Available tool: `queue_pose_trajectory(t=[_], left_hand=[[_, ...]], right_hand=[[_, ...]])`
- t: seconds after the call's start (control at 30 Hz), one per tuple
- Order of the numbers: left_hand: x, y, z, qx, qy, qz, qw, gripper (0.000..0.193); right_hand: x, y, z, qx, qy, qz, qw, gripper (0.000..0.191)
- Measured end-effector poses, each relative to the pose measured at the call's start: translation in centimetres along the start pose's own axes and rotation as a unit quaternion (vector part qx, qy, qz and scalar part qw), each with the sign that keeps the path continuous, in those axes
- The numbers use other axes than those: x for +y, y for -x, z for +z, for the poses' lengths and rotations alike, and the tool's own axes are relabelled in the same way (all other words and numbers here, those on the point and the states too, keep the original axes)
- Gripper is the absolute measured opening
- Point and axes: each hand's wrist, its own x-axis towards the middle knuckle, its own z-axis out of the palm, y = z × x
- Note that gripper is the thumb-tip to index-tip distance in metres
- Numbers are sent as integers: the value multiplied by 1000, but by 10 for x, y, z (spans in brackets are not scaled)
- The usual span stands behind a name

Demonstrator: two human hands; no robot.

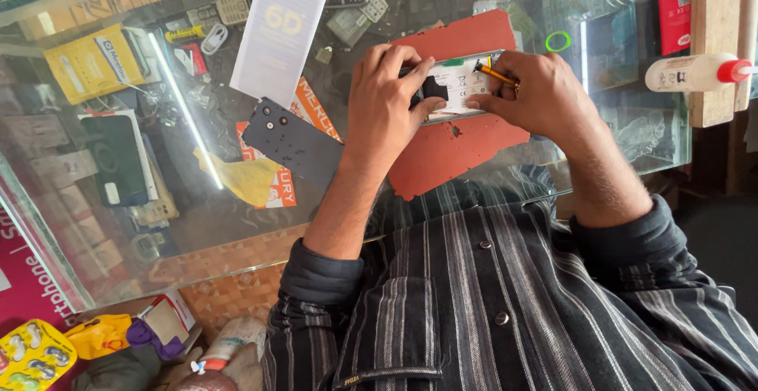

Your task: The person repairs a smartphone at a glass workbench. They remove the phone's back cover, unscrew and pry internal components with a screwdriver, handle the battery and small parts, then align the back cover and press it back onto the phone body.

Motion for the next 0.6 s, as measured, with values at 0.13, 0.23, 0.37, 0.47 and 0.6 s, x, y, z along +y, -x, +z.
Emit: queue_pose_trajectory(t=[0.13, 0.23, 0.37, 0.47, 0.6], left_hand=[[-1, -1, -1, -2, 14, 1, 1000, 58], [-2, -1, 0, -3, 13, 2, 1000, 58], [-3, -3, -3, -7, 23, 8, 1000, 56], [-2, -3, -8, -12, 32, 10, 999, 62], [3, -3, -10, -36, 37, 1, 999, 83]], right_hand=[[2, 10, -4, 13, -49, -27, 998, 25], [5, 14, -4, -17, -65, 3, 998, 33], [5, 13, 4, 2, -86, 2, 996, 36], [2, 14, 10, -21, -121, 82, 989, 26], [-2, 13, 9, -12, -122, 104, 987, 27]])
